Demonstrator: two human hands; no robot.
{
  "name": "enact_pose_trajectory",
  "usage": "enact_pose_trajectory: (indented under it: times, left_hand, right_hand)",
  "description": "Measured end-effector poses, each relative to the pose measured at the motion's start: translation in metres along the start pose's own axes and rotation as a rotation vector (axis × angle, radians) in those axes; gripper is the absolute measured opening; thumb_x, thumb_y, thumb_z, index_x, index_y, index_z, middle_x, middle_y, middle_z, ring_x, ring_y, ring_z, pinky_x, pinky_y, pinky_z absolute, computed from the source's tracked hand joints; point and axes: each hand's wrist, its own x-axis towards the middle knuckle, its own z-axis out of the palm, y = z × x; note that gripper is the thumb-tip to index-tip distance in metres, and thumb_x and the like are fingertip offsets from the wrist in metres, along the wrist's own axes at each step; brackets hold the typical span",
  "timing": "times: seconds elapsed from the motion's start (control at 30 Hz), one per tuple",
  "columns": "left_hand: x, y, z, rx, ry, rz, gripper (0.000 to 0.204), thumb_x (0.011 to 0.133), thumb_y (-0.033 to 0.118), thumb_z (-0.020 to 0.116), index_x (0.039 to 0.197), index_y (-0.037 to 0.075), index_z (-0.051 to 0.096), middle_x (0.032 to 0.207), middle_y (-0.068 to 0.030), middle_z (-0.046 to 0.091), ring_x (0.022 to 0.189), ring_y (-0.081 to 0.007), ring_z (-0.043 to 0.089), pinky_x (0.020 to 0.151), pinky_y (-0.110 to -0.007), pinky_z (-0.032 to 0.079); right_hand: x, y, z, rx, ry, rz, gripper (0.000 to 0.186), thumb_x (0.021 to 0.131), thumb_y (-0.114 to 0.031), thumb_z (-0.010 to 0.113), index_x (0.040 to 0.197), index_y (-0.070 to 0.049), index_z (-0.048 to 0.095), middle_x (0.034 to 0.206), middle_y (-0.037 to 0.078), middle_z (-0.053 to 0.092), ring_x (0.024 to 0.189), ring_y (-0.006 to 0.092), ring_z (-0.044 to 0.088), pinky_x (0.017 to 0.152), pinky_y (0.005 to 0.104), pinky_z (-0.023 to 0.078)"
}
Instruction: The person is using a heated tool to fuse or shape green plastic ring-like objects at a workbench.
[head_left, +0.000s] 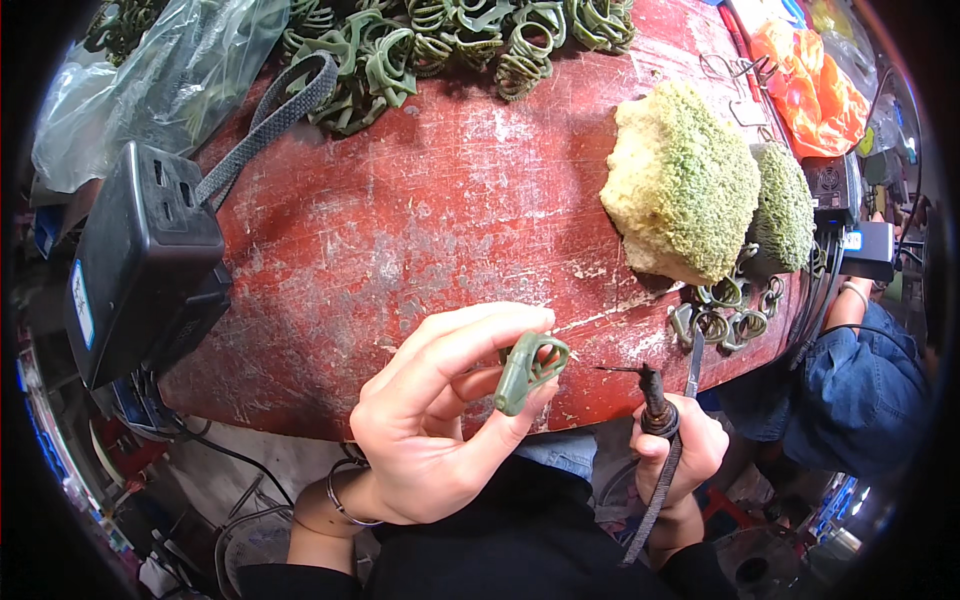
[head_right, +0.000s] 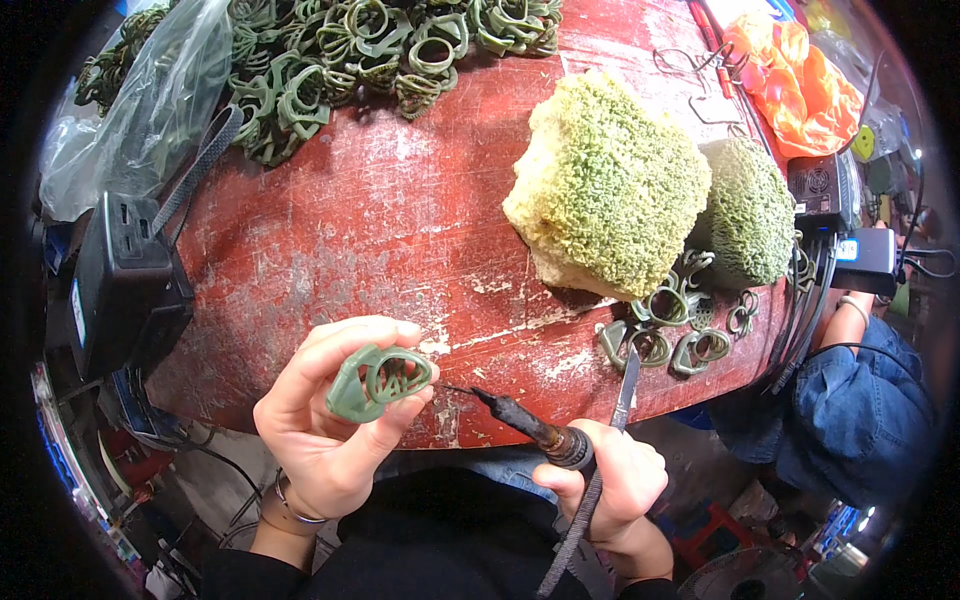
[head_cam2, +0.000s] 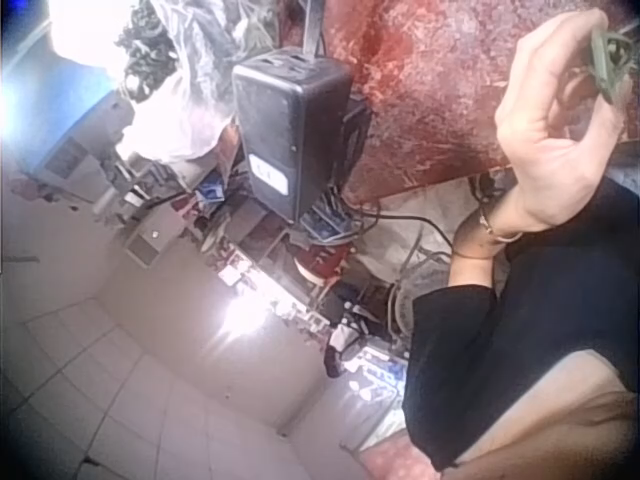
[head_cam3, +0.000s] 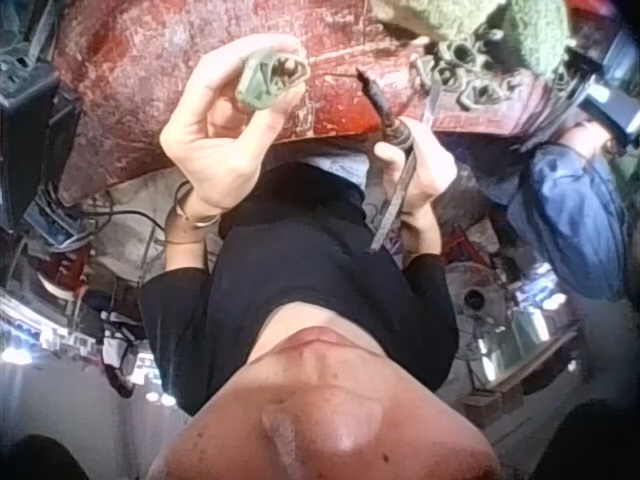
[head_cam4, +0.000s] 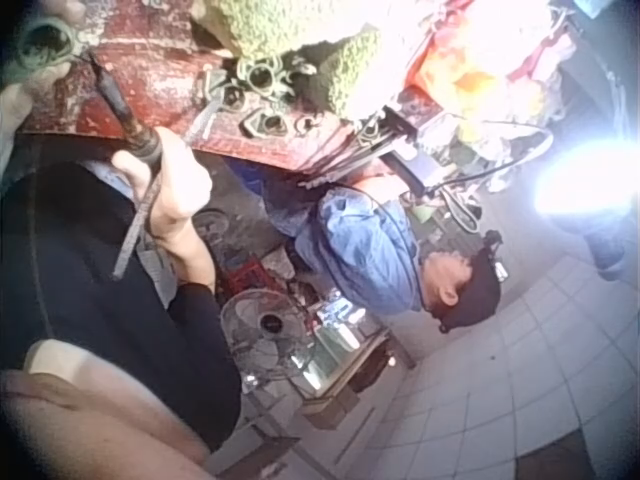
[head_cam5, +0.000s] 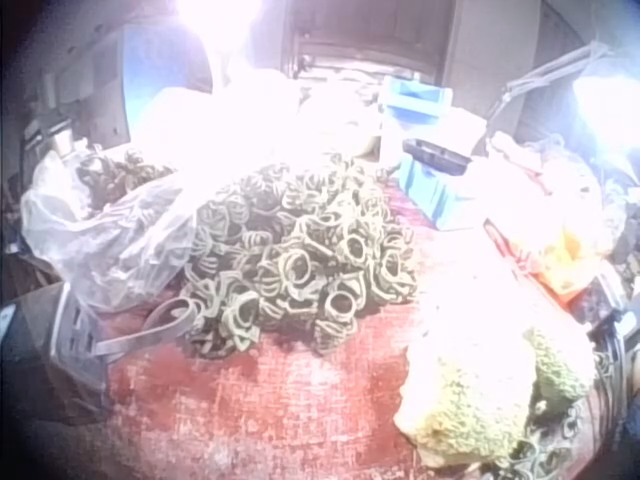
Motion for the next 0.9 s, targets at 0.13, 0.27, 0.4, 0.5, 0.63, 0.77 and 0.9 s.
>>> enact_pose_trajectory:
  times: [0.13,0.27,0.4,0.5,0.63,0.77,0.9]
  left_hand:
    - [0.000,-0.002,-0.001,-0.002,-0.026,0.031,0.037,0.072,-0.008,0.063,0.106,-0.007,0.049,0.106,-0.0178,0.052,0.090,-0.0199,0.059,0.076,-0.029,0.053]
    - [0.000,-0.003,-0.002,0.013,-0.045,0.066,0.038,0.071,-0.011,0.063,0.104,-0.005,0.047,0.105,-0.0175,0.051,0.090,-0.0204,0.059,0.076,-0.030,0.053]
    - [0.000,-0.004,0.000,0.020,-0.030,0.079,0.038,0.069,-0.013,0.063,0.103,-0.004,0.047,0.103,-0.0169,0.051,0.089,-0.0200,0.059,0.077,-0.030,0.053]
    - [0.000,-0.005,0.000,0.007,-0.019,0.092,0.038,0.069,-0.013,0.064,0.102,-0.004,0.047,0.103,-0.0167,0.051,0.089,-0.0194,0.058,0.077,-0.030,0.053]
    - [0.000,-0.005,0.000,0.025,-0.018,0.100,0.038,0.069,-0.013,0.064,0.102,-0.004,0.047,0.103,-0.0167,0.051,0.089,-0.0190,0.058,0.076,-0.029,0.053]
    - [0.000,-0.004,0.001,0.022,-0.013,0.090,0.038,0.069,-0.012,0.064,0.102,-0.004,0.047,0.102,-0.0164,0.051,0.089,-0.0187,0.058,0.077,-0.030,0.052]
    - [0.000,-0.004,0.000,0.017,-0.023,0.082,0.039,0.069,-0.012,0.065,0.102,-0.005,0.047,0.101,-0.0160,0.051,0.088,-0.0184,0.058,0.076,-0.029,0.052]
  right_hand:
    - [0.002,-0.001,0.001,-0.006,0.002,-0.024,0.042,0.074,-0.040,0.068,0.079,0.001,0.060,0.059,0.007,0.056,0.048,0.0201,0.056,0.046,0.0272,0.044]
    - [0.006,-0.003,0.001,-0.060,-0.008,-0.097,0.042,0.073,-0.040,0.068,0.079,0.001,0.059,0.060,0.007,0.056,0.049,0.0202,0.056,0.046,0.0271,0.044]
    - [0.009,-0.003,-0.001,-0.087,-0.025,-0.117,0.042,0.073,-0.039,0.069,0.079,0.001,0.059,0.060,0.007,0.056,0.048,0.0204,0.056,0.046,0.0272,0.044]
    - [0.010,-0.004,-0.001,-0.086,-0.021,-0.144,0.041,0.072,-0.037,0.070,0.079,0.001,0.058,0.059,0.007,0.056,0.048,0.0205,0.056,0.046,0.0272,0.044]
    - [0.011,-0.004,-0.001,-0.083,-0.039,-0.139,0.040,0.072,-0.036,0.071,0.078,0.001,0.058,0.059,0.007,0.055,0.047,0.0208,0.055,0.045,0.0273,0.044]
    - [0.008,-0.005,0.001,-0.075,-0.014,-0.093,0.041,0.073,-0.038,0.070,0.079,0.001,0.058,0.058,0.006,0.055,0.047,0.0208,0.055,0.045,0.0275,0.044]
    - [0.000,-0.001,0.003,-0.060,0.014,-0.041,0.042,0.074,-0.040,0.068,0.079,0.000,0.059,0.060,0.006,0.056,0.048,0.0207,0.056,0.045,0.0275,0.044]
